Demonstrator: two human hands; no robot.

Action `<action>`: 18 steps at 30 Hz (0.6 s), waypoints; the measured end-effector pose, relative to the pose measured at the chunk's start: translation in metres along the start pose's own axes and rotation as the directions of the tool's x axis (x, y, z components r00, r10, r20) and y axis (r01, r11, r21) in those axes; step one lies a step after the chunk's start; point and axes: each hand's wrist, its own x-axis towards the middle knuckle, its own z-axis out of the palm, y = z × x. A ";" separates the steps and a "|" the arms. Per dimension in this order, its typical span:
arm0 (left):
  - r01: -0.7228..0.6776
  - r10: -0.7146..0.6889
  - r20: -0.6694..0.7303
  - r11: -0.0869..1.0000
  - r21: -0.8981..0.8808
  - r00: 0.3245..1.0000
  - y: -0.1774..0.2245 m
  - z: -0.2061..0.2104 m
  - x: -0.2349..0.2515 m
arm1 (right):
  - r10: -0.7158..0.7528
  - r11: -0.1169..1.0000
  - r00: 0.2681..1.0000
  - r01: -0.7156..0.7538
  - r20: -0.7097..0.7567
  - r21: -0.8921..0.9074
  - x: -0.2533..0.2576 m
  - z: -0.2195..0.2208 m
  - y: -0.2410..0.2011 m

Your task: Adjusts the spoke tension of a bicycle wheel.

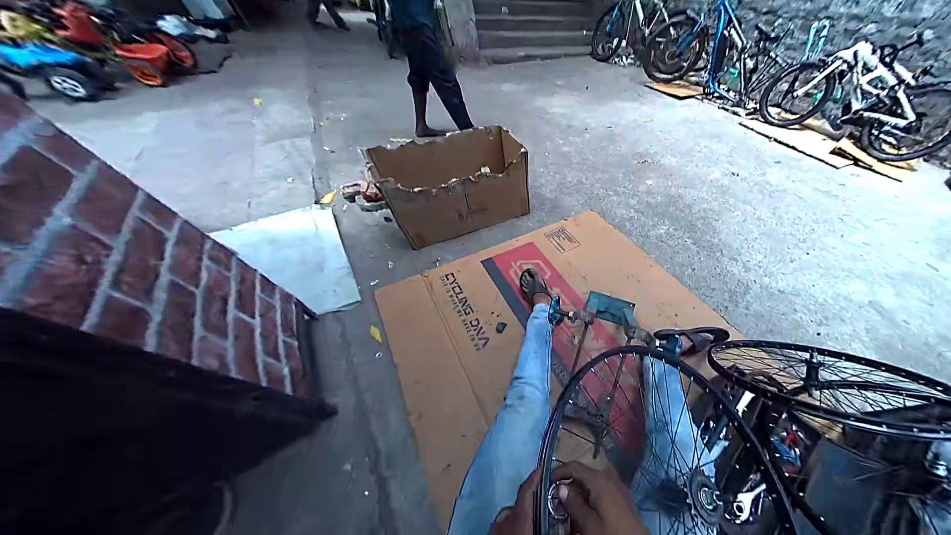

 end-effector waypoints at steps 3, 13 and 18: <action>0.024 -0.025 -0.018 1.000 -0.010 1.000 0.001 0.001 -0.006 | -0.039 0.992 0.996 0.029 0.080 0.126 -0.002 -0.005 0.006; 0.056 -0.074 -0.132 0.990 -0.130 0.989 -0.002 0.004 -0.021 | -0.021 0.997 0.990 0.010 0.138 0.079 -0.003 -0.008 0.001; 0.032 -0.061 -0.158 0.984 -0.178 0.986 -0.006 0.008 -0.020 | 0.038 0.998 0.989 -0.032 0.140 -0.046 -0.002 -0.009 -0.004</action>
